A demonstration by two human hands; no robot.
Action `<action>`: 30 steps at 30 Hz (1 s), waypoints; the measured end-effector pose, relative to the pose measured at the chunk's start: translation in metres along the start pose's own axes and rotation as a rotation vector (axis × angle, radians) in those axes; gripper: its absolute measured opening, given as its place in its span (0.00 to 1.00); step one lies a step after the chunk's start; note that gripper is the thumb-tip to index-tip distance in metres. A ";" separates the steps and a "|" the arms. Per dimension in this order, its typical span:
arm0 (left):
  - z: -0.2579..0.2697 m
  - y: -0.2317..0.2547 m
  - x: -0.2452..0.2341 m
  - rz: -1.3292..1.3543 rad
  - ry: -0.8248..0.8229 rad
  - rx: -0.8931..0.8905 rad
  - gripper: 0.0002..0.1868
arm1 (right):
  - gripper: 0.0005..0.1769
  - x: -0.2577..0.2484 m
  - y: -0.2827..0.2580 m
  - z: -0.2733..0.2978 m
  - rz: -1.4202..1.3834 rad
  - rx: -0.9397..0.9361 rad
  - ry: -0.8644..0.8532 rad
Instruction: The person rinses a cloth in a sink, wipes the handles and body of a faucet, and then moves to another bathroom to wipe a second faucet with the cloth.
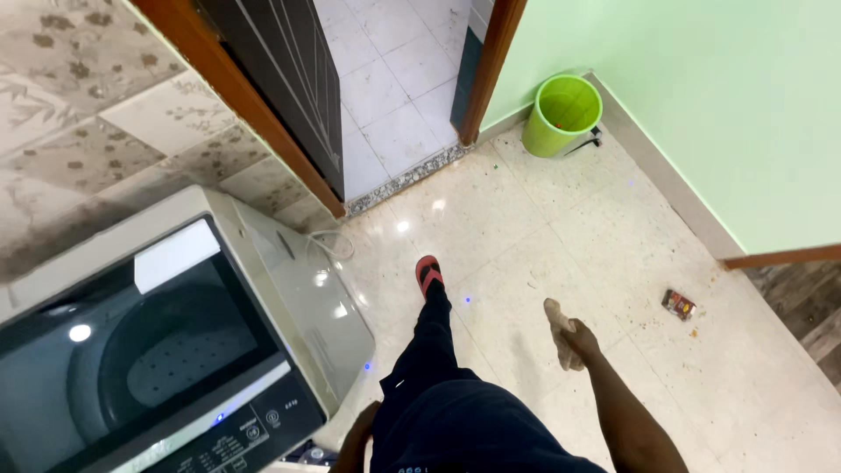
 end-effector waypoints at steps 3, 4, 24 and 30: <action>-0.030 0.067 -0.032 -0.115 -0.034 0.051 0.16 | 0.23 -0.041 -0.088 -0.071 -0.127 -0.079 0.136; -0.040 0.092 -0.044 -0.137 -0.035 0.072 0.17 | 0.23 -0.044 -0.122 -0.090 -0.160 -0.140 0.118; -0.221 0.471 -0.410 0.165 0.131 0.099 0.20 | 0.25 0.013 -0.332 -0.416 0.273 -0.038 -0.391; -0.246 0.510 -0.470 0.130 -0.047 0.073 0.20 | 0.26 -0.002 -0.521 -0.586 0.430 -0.494 -0.266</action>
Point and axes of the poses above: each hand's wrist, its own z-axis away from the middle knuckle, its own x-axis out of the palm, y = z × x, the point moved 9 cm from there along -z, towards the middle knuckle, and after that the axes turned 11 degrees about -x, right-handed, at the moved point
